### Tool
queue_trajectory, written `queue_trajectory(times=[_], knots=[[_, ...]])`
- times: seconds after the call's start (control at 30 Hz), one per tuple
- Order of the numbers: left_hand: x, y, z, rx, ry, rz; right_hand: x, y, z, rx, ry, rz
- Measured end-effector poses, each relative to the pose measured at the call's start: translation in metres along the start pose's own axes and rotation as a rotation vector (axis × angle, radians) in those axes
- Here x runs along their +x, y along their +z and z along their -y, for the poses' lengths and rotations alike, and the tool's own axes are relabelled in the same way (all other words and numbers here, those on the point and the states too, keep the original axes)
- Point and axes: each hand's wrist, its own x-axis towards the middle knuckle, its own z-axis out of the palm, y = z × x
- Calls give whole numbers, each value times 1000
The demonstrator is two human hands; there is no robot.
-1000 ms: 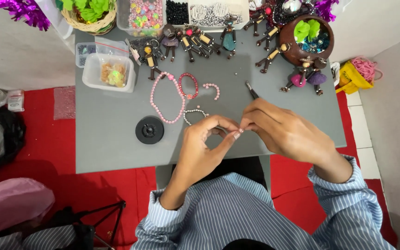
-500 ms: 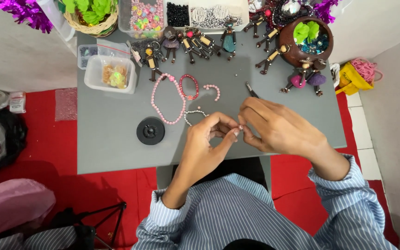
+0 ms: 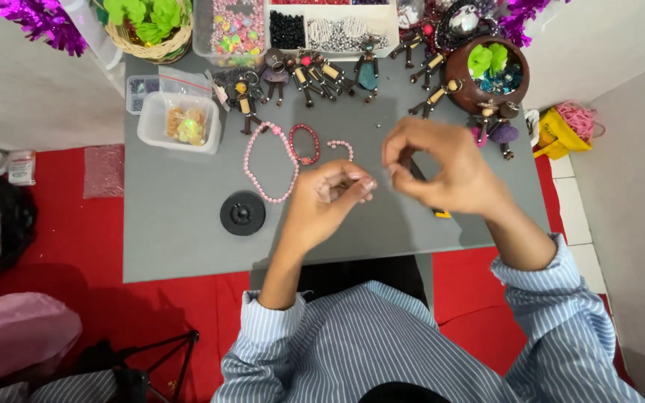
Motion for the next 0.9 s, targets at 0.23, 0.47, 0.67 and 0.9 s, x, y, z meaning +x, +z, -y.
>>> queue_trajectory(times=[0.23,0.47,0.67,0.9], knots=[[4,-16,-28,133,45,44,19,-2,-1,312,59,-34],[5,-28,-33,347,85,7,27,-37,12,984,257,-97],[-6,-27,-59,386,100,56,34,-42,32,749,86,-8],[-24,-24,-80,193,170,23,23,-12,49,-109,-67,286]])
